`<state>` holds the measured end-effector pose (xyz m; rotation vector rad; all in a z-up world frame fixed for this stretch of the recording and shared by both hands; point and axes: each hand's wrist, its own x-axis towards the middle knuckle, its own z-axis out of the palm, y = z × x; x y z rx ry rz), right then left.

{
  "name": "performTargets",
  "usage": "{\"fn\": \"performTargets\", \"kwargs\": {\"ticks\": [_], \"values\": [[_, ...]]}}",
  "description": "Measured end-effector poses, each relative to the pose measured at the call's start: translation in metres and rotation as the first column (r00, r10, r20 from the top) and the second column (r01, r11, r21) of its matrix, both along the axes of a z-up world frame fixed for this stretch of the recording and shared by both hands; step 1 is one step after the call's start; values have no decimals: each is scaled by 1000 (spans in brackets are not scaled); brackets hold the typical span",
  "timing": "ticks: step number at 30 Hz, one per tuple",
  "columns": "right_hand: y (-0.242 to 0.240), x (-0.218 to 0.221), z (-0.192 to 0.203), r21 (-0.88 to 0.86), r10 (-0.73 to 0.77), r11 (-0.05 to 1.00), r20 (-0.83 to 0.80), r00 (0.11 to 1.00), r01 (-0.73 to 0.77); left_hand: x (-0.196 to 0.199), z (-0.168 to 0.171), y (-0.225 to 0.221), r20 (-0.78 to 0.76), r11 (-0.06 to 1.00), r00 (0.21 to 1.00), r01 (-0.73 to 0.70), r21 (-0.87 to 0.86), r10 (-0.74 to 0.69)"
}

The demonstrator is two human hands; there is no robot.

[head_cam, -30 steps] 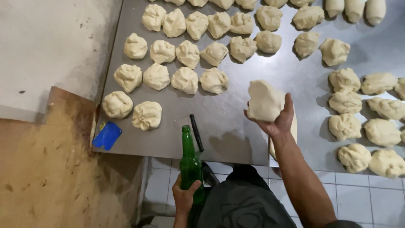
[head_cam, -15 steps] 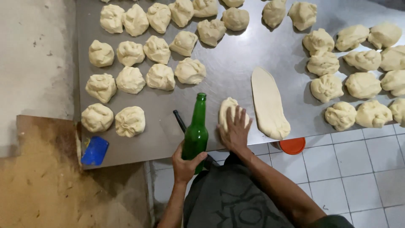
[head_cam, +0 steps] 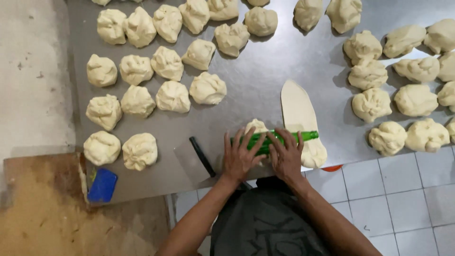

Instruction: Rolling and shaping bread dough portions on a metal workbench using a glass bottle as a tool.

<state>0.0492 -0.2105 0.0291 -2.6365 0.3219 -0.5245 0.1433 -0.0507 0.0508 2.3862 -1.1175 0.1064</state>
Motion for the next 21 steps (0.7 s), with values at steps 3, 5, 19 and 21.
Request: {"fn": "performTargets", "kwargs": {"ticks": [3, 5, 19, 21], "values": [[-3, 5, -25, -34, -14, 999, 8, 1000, 14, 1, -26, -7, 168, 999, 985, -35, -10, 36], [-13, 37, -20, -77, -75, 995, -69, 995, 70, 26, -45, -24, 63, 998, 997, -51, -36, 54], [-88, 128, -4, 6, 94, 996, -58, 994, -94, 110, -23, -78, 46, 990, 990, -128, -66, 131], [-86, 115, -10, -57, 228, 971, -58, 972, -231, 95, -33, -69, 98, 992, 987, -129, -12, 129]]}}
